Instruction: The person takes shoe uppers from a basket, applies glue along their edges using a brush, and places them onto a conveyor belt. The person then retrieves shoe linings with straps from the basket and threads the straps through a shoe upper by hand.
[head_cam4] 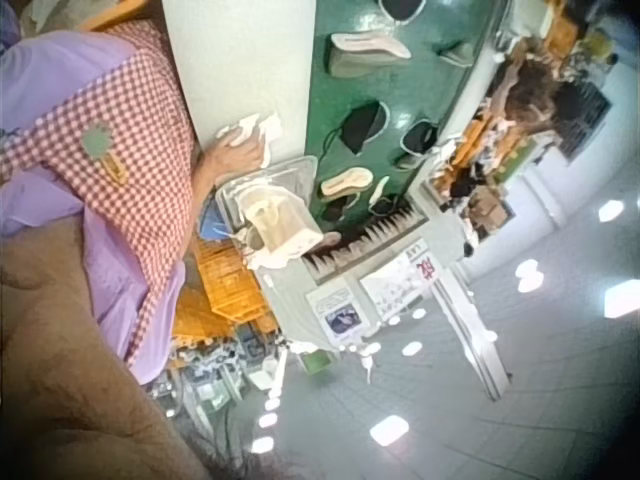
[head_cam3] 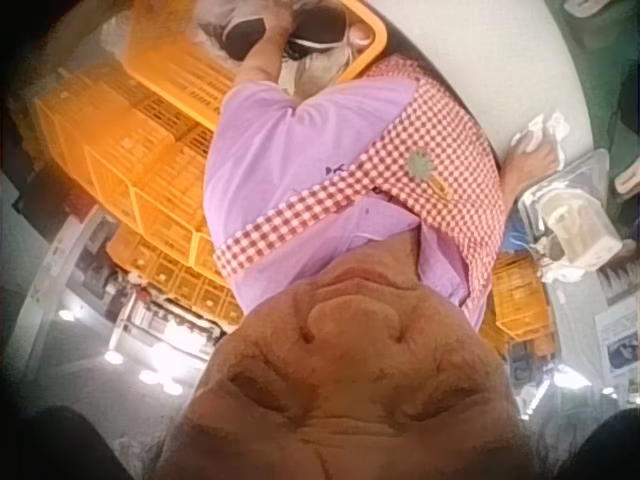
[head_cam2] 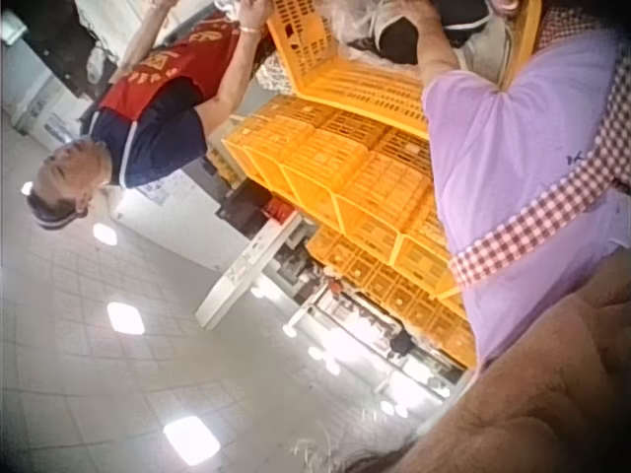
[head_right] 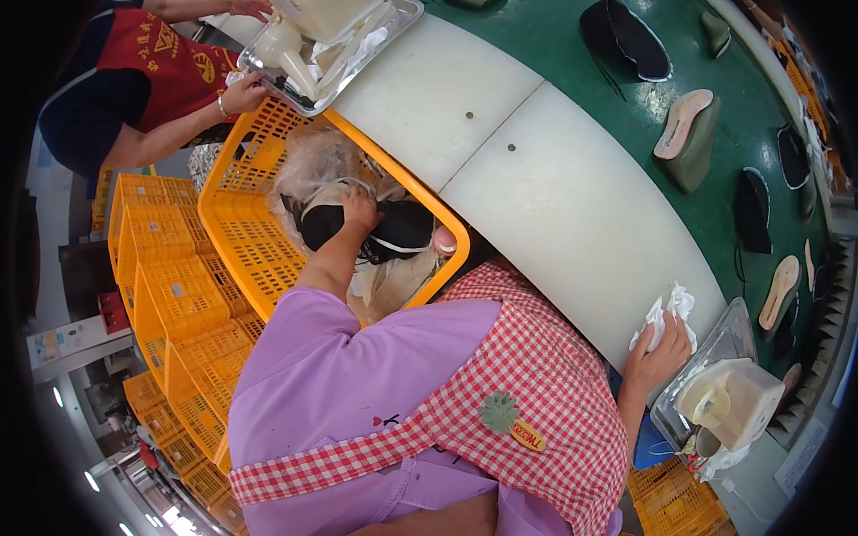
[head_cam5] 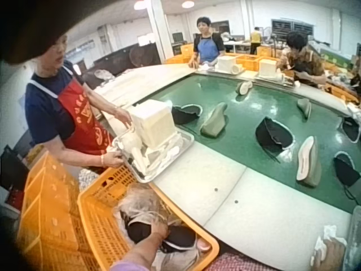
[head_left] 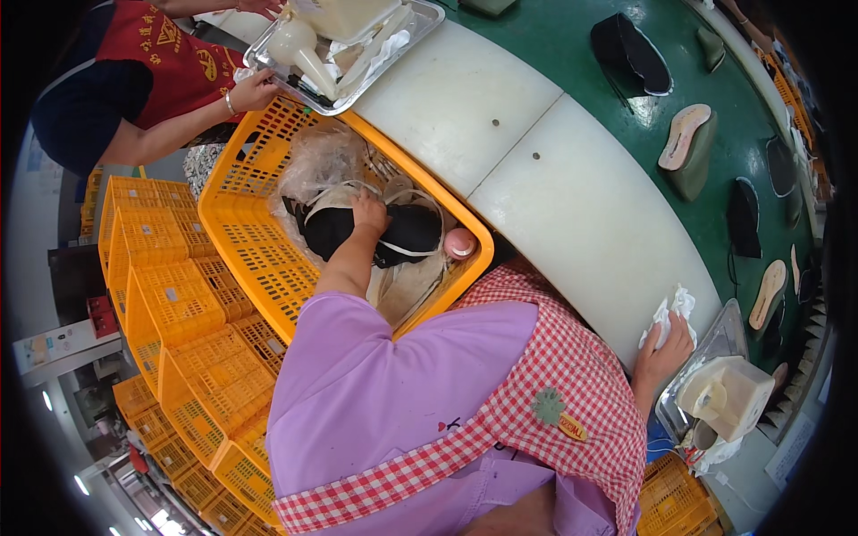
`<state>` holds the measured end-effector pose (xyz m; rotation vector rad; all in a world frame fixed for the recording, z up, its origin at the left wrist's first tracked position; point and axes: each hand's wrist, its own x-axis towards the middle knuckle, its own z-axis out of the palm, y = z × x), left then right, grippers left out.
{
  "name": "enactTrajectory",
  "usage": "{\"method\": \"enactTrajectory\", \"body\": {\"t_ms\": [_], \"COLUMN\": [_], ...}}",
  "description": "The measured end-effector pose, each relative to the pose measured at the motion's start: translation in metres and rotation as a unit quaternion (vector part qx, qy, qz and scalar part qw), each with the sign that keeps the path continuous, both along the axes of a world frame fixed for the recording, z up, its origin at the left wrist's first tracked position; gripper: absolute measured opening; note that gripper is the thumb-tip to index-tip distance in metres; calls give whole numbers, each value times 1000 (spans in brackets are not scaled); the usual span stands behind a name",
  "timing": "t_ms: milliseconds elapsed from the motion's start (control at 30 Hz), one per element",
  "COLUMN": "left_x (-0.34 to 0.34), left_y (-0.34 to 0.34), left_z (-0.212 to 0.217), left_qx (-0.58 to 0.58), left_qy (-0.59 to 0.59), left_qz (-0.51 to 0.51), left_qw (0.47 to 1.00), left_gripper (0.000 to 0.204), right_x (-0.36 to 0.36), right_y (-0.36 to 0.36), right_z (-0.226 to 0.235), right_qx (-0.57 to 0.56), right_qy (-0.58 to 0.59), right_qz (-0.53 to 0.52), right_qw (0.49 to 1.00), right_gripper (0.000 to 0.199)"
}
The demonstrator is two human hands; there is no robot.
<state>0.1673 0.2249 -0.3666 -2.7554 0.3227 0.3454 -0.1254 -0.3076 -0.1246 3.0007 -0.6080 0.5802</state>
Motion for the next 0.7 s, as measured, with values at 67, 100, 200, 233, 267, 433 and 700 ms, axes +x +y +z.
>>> {"method": "enactTrajectory", "body": {"t_ms": [67,100,200,233,267,433,700], "left_x": [0,-1,-4,-2,0,-8,-3], "left_y": [3,0,-9,-9,-5,15,59], "left_z": [-17,-19,-12,-11,-9,-35,9], "left_qx": [105,104,207,206,194,72,-696], "left_qy": [69,68,46,45,77,4,13], "left_qz": [-9,-12,36,32,21,81,380], "left_qw": [992,992,977,977,978,994,609], "left_gripper": [29,29,29,29,32,29,21], "right_x": [0,0,0,0,-1,-3,-7], "right_y": [-2,-1,0,0,0,-2,-8], "right_z": [-1,-1,-1,-1,-1,-1,-4], "right_qx": [-5,-5,-6,-4,-1,-2,11], "right_qy": [-3,-4,-4,-6,-9,-11,-15], "right_qz": [7,4,0,1,0,4,0], "right_qw": [1000,1000,1000,1000,1000,1000,1000], "right_gripper": [34,34,33,33,33,33,35]}}
